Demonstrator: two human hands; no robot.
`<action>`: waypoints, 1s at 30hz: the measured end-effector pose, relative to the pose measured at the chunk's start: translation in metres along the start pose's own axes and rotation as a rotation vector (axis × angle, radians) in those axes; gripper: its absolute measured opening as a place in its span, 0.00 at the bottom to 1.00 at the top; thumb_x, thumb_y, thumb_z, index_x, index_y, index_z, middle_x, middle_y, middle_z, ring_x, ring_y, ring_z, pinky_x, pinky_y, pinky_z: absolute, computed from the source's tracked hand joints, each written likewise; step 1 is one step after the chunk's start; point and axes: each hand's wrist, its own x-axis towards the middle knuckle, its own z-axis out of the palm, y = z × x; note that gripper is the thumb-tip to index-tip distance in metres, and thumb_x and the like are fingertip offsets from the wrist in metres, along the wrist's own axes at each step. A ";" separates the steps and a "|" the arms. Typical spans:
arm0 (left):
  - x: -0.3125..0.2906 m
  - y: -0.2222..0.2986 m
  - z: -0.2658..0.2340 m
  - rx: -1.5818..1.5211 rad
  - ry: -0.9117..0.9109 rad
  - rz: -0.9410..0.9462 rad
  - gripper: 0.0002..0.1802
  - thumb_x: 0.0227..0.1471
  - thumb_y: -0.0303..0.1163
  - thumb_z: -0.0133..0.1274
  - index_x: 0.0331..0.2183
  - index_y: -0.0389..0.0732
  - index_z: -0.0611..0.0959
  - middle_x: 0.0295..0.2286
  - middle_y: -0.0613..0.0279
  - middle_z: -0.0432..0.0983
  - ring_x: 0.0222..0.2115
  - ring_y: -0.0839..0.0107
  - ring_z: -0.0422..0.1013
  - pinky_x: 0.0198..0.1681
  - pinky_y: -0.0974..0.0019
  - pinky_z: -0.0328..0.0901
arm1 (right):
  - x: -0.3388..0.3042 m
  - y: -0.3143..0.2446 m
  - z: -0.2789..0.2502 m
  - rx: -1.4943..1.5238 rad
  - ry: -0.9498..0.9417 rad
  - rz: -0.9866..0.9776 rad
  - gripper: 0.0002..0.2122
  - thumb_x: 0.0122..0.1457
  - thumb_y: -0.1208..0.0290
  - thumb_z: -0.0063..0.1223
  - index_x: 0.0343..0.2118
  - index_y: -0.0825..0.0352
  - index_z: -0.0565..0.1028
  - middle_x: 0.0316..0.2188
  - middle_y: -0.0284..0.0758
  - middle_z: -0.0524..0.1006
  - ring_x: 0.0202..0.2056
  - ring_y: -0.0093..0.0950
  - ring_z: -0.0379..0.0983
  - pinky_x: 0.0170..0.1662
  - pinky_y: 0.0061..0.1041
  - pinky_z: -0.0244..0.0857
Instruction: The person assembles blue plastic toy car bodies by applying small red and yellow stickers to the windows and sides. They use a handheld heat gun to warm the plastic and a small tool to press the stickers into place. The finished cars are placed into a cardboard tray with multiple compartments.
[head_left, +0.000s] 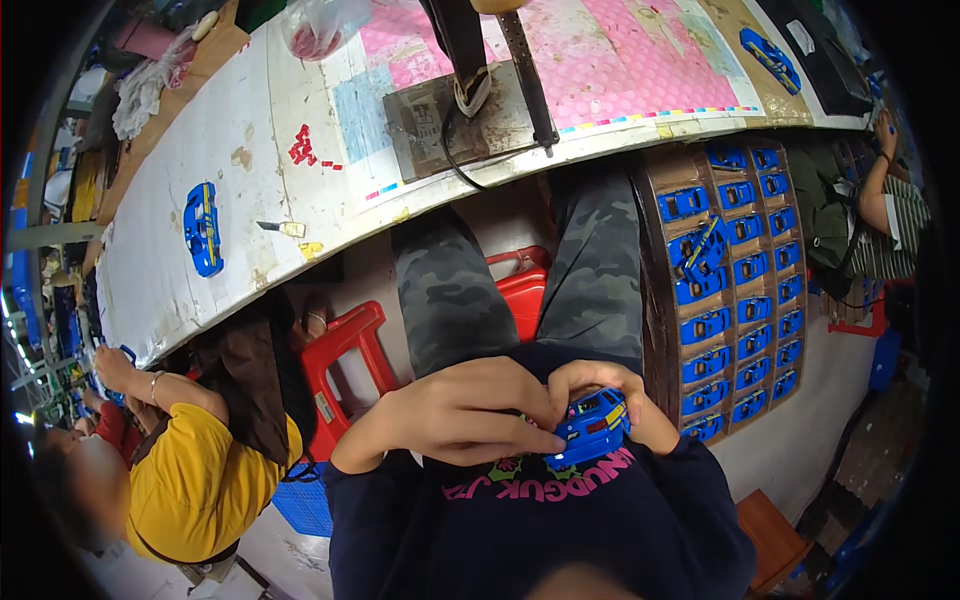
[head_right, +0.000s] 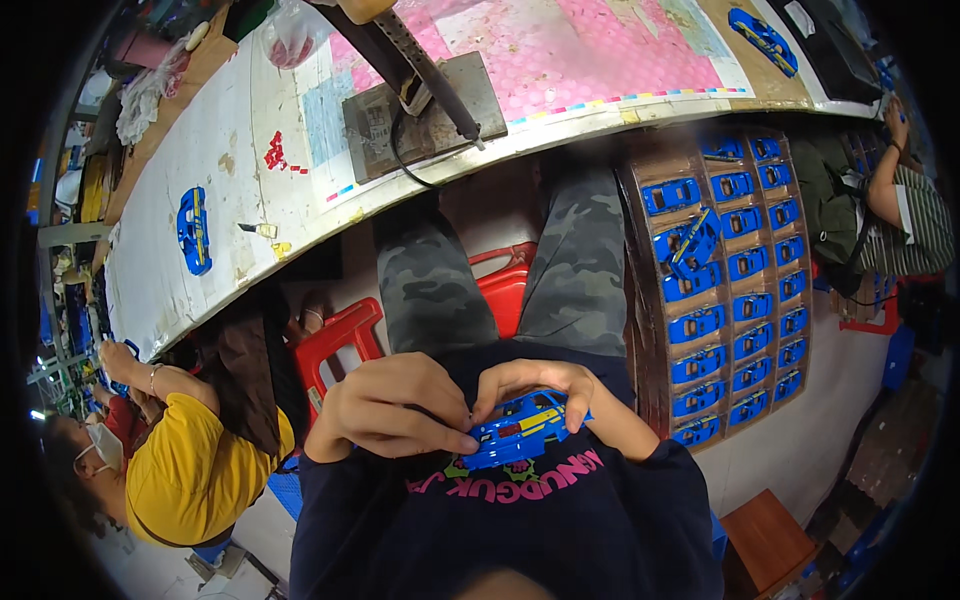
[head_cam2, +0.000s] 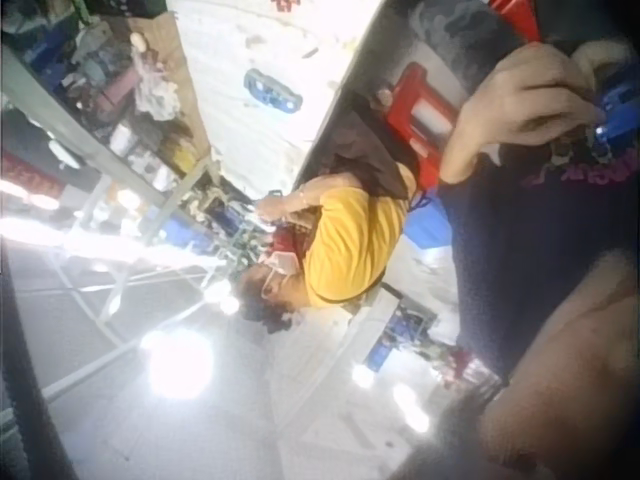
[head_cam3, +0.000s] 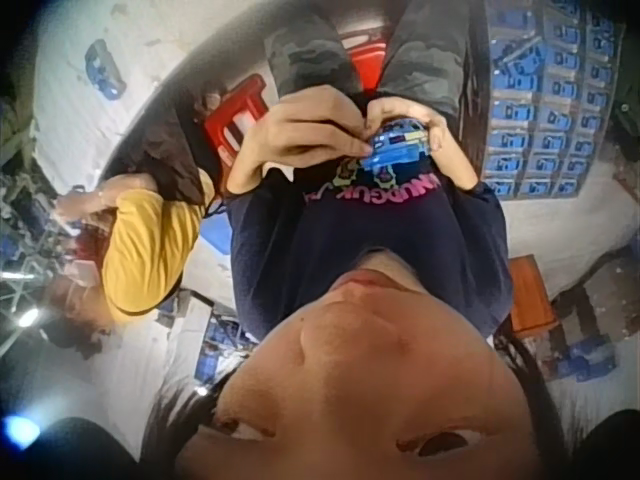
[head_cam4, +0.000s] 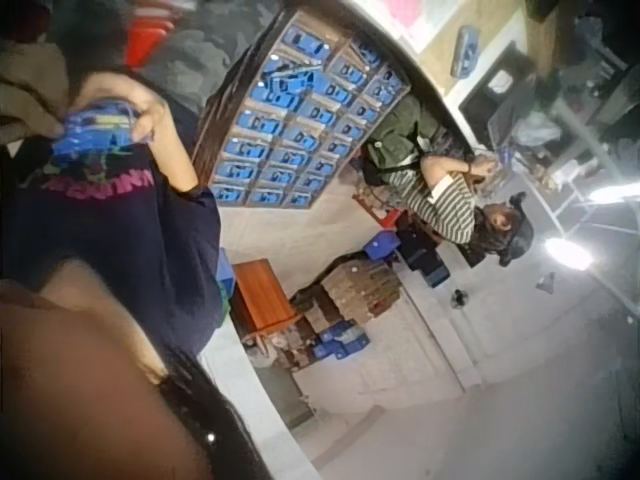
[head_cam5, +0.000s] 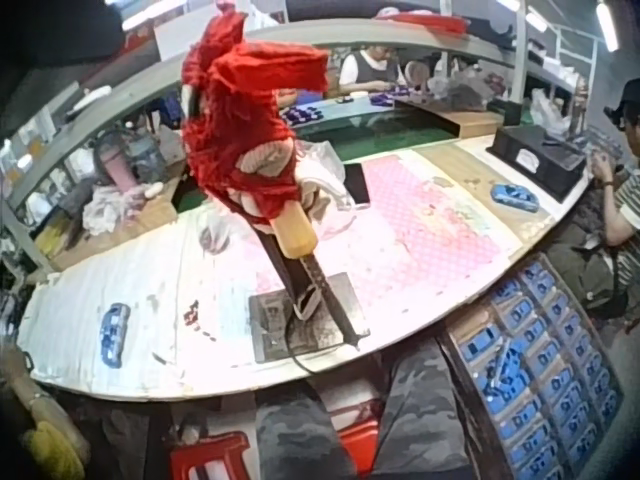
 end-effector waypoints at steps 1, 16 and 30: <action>-0.002 0.001 0.001 0.026 0.016 0.026 0.09 0.36 0.20 0.54 0.27 0.34 0.80 0.26 0.58 0.72 0.25 0.67 0.70 0.26 0.69 0.63 | 0.001 0.001 0.001 0.016 0.004 -0.009 0.38 0.28 0.61 0.62 0.43 0.81 0.61 0.42 0.49 0.65 0.46 0.36 0.63 0.50 0.29 0.54; 0.007 0.021 -0.040 0.080 -0.190 -0.242 0.05 0.37 0.23 0.53 0.24 0.38 0.76 0.25 0.61 0.70 0.26 0.65 0.67 0.29 0.68 0.62 | -0.001 0.005 0.002 0.073 0.073 0.197 0.37 0.32 0.59 0.59 0.44 0.79 0.58 0.38 0.54 0.67 0.37 0.39 0.69 0.41 0.32 0.63; 0.013 -0.074 -0.211 1.078 0.376 -0.536 0.08 0.38 0.24 0.50 0.27 0.37 0.77 0.21 0.62 0.69 0.22 0.71 0.63 0.28 0.71 0.59 | 0.013 0.014 0.010 -0.015 0.068 0.272 0.35 0.35 0.60 0.57 0.45 0.77 0.58 0.38 0.49 0.67 0.38 0.36 0.68 0.42 0.31 0.61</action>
